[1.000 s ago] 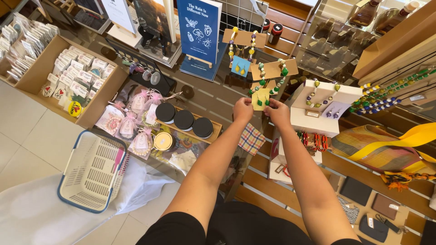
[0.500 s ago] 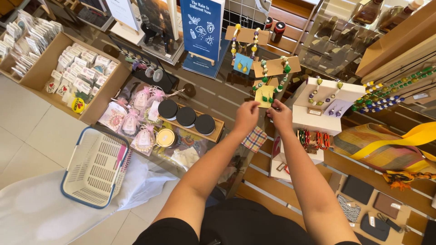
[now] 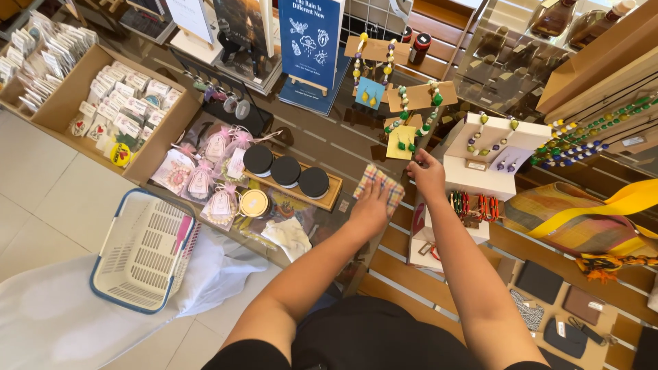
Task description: Cleaning and dusting various merchandise items on a display counter using a cloth.
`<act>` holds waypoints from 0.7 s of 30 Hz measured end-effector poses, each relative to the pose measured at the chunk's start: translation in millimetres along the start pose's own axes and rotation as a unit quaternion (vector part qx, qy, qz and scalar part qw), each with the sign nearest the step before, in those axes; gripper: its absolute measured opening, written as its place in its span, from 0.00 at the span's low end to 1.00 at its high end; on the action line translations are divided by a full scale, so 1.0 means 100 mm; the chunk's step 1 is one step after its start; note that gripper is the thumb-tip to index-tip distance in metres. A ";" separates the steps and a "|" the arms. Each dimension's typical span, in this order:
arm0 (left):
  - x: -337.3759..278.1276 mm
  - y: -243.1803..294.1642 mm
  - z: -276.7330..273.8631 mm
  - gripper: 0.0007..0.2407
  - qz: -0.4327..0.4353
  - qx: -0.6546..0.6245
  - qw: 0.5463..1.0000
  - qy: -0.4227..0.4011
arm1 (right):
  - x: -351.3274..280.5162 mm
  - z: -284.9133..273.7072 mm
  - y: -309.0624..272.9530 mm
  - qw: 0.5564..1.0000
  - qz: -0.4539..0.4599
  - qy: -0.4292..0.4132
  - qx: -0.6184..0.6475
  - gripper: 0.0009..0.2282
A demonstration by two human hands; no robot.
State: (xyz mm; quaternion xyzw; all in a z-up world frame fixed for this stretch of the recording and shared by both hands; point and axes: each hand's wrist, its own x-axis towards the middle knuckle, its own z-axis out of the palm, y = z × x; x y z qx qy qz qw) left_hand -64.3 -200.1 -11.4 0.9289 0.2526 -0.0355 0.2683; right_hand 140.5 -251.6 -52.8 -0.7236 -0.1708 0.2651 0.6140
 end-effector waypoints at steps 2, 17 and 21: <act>0.15 -0.06 -0.03 0.29 -0.019 -0.009 1.000 0.003 | -0.16 0.01 -0.09 1.000 -0.003 0.000 -0.011 0.22; 0.36 0.29 0.10 0.23 -0.036 0.076 0.996 -0.002 | -0.81 -0.11 0.21 0.992 0.023 -0.062 -0.105 0.20; 0.52 0.38 0.18 0.23 -0.033 0.070 0.997 -0.022 | -0.61 -0.18 0.32 0.961 -0.003 -0.009 -0.278 0.16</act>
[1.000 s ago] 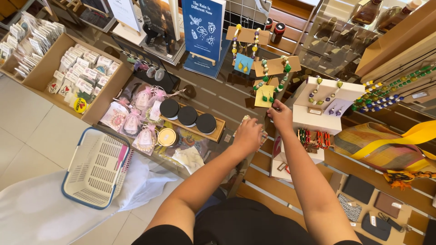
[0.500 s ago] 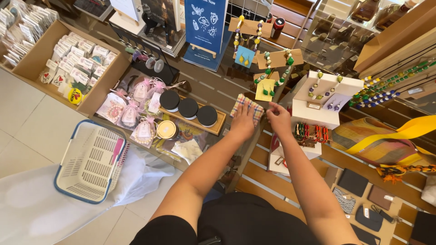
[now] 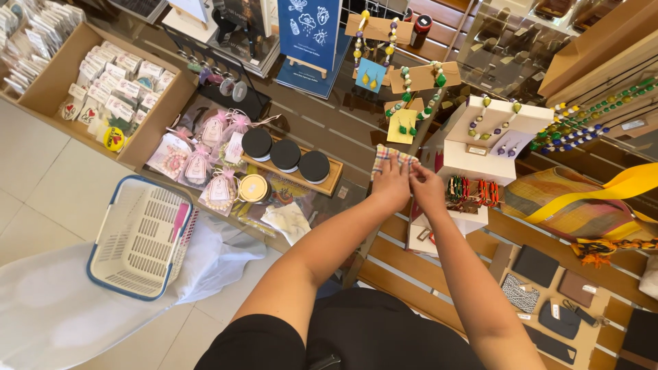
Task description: Cleaning and dusting various merchandise items on a display counter using a cloth.
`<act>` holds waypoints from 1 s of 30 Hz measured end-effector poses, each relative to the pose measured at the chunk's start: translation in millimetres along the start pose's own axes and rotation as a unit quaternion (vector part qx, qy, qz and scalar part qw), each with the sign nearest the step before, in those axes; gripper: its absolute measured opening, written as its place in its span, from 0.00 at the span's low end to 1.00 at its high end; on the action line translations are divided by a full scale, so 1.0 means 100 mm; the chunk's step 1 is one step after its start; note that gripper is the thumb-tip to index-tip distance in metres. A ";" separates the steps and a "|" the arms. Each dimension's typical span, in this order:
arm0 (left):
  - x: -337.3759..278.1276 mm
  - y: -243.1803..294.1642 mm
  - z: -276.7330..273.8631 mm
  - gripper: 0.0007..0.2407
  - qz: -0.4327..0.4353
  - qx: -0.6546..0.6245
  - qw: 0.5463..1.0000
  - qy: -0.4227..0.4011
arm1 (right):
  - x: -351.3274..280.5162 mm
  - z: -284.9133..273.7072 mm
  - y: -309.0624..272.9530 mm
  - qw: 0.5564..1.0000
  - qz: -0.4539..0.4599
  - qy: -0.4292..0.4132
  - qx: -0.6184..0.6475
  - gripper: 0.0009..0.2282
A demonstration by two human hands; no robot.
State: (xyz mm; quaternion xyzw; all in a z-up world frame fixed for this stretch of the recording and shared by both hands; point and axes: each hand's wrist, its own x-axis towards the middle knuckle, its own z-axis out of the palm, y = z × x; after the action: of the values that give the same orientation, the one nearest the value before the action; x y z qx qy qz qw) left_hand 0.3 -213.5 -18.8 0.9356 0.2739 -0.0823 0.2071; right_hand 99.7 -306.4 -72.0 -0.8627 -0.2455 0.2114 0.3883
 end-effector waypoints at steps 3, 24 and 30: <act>0.13 -0.06 -0.02 0.23 0.017 -0.004 1.000 0.011 | -0.04 -0.17 -0.37 0.999 -0.040 0.012 -0.014 0.18; -1.32 -0.76 0.54 0.20 0.149 0.009 0.984 0.096 | -1.22 0.34 -0.40 0.962 -0.107 -0.079 -0.237 0.18; -2.02 -1.02 0.63 0.19 0.174 -0.005 0.980 0.100 | -1.95 0.59 -0.72 0.952 -0.076 -0.111 -0.274 0.20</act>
State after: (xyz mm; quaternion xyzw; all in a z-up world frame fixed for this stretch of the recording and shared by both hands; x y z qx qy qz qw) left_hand -226.9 -259.1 -56.1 0.9714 0.1262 0.0506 0.1945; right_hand -105.6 -345.9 -18.3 -0.8856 -0.4006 0.2005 0.1225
